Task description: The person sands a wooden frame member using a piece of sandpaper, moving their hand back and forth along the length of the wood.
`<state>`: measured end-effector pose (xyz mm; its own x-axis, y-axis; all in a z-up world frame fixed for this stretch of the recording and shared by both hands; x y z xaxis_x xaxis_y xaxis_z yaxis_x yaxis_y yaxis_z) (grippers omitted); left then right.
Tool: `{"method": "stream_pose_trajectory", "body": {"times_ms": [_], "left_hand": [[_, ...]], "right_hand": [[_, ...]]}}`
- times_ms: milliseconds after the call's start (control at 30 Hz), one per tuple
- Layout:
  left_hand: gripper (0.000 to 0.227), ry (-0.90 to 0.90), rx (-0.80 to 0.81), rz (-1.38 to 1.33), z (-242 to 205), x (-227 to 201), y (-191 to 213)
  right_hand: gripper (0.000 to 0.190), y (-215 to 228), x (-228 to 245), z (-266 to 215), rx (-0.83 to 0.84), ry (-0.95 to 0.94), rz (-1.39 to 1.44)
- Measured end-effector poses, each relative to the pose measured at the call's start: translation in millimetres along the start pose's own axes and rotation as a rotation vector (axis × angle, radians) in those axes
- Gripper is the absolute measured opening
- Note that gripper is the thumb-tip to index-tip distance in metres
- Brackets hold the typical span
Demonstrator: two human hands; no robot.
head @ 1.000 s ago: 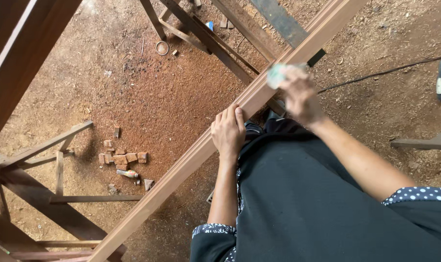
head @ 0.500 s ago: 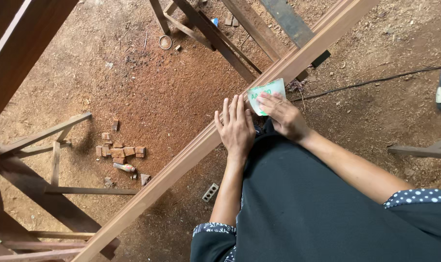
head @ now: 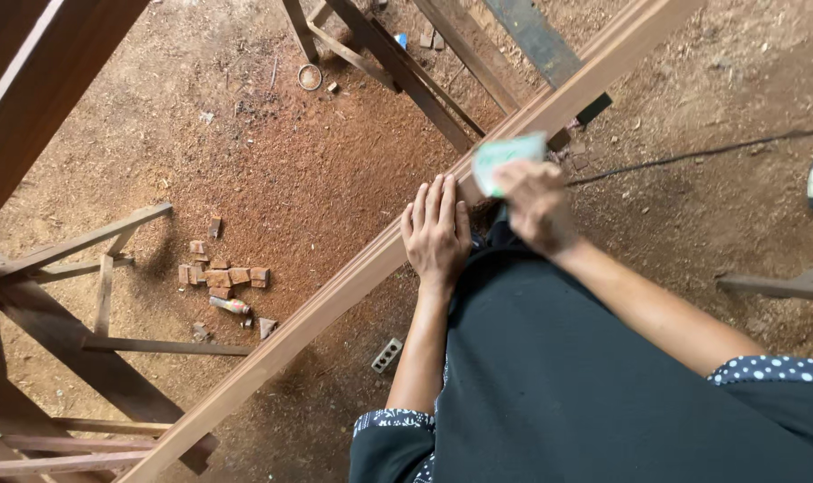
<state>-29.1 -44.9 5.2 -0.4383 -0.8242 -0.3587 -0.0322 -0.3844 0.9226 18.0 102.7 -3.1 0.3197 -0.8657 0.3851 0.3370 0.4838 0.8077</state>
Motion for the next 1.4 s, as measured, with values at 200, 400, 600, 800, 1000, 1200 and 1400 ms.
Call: {"method": "stream_pose_trajectory", "body": {"times_ms": [200,400,600,800,1000,1200,1400], "left_hand": [[0.041,0.003,-0.001,-0.025,0,1,1],[0.041,0.041,0.025,-0.098,1,5,2],[0.041,0.032,0.046,-0.087,-3,7,-9],[0.04,0.038,0.051,-0.043,1,7,-21],[0.045,0.095,0.068,0.009,-5,10,-23],[0.044,0.18,0.008,-0.025,-16,9,-9],[0.038,0.352,-0.034,-0.015,-20,40,6]], "right_hand": [[0.024,12,-19,12,0.108,-0.079,-0.014],[0.042,-4,8,10,0.187,0.096,-0.004],[0.037,-4,-1,7,0.137,-0.018,0.119],[0.041,8,-19,13,0.08,-0.036,0.136],[0.04,1,5,17,0.241,-0.009,0.3],[0.046,5,2,14,0.199,-0.021,0.274],[0.039,0,-19,12,0.126,0.027,0.285]]}}
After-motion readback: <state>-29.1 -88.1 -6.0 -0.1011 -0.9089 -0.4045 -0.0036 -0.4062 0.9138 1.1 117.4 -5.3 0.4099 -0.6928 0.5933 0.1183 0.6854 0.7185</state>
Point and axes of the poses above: each hand's wrist, its own z-axis towards the middle knuckle, its own y-axis out of the back of the hand, x = y × z, the point moved 8 cm from there along z, towards the middle knuckle, and after that the axes turned 8 degrees about x, right-handed, at the moved point
